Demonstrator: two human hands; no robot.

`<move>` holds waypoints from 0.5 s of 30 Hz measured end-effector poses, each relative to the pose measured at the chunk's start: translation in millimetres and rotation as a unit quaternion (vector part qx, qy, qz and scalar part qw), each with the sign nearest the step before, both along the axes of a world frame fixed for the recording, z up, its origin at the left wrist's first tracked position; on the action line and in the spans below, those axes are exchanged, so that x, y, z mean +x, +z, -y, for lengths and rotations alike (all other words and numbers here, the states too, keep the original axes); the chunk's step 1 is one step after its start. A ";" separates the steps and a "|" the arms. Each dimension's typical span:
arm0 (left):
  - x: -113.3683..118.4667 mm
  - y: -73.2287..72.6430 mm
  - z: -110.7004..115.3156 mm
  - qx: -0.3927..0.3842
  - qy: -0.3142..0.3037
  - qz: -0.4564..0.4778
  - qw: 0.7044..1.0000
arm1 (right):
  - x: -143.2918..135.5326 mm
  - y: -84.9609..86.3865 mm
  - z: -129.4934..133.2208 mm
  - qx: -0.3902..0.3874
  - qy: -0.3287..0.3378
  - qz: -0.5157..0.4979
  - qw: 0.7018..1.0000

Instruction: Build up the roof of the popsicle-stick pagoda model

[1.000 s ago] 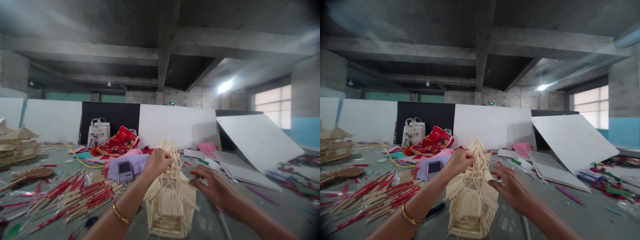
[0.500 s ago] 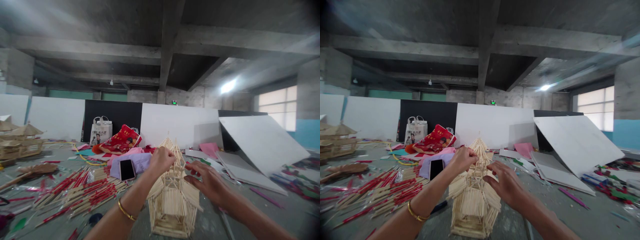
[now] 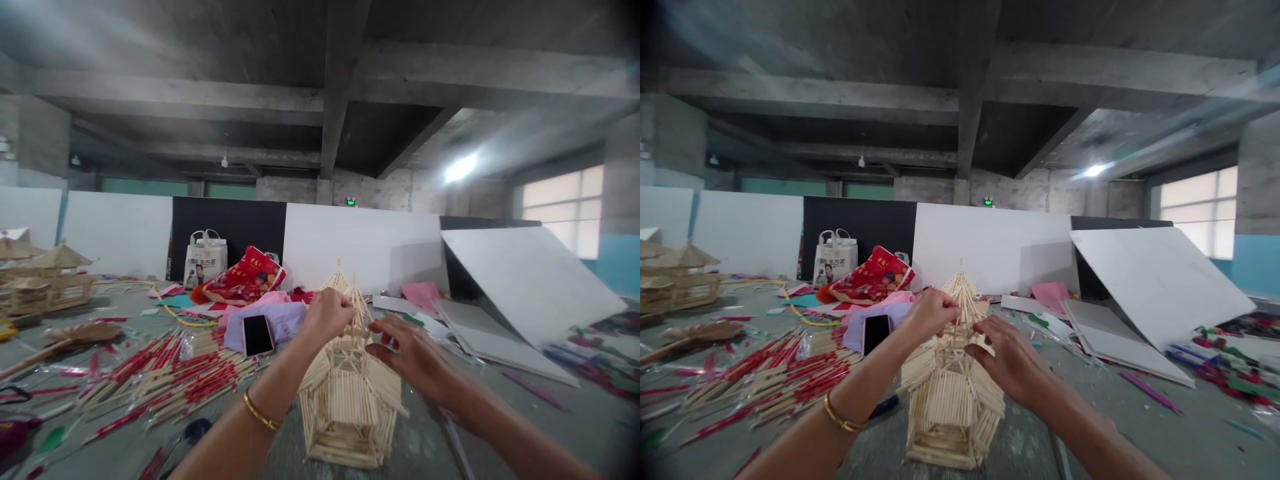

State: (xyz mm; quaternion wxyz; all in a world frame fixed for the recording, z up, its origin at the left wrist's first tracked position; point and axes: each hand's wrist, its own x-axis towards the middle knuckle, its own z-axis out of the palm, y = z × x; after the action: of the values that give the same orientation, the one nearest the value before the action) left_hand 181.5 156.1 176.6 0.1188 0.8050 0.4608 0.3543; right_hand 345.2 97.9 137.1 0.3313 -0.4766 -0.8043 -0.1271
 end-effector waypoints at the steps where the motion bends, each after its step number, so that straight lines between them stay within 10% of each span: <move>1: 0.0 0.3 0.3 0.000 -0.001 0.000 1.000 | -0.3 -0.1 -0.7 0.001 0.000 0.002 1.000; 15: 0.7 0.1 0.4 0.003 -0.008 0.004 1.000 | -1.9 1.6 -2.7 -0.001 0.004 0.017 1.000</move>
State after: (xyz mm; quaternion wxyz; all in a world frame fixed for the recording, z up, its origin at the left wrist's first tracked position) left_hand 182.2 155.7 176.7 0.1211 0.8075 0.4527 0.3583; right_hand 343.2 100.6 138.7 0.3177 -0.4715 -0.8118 -0.1333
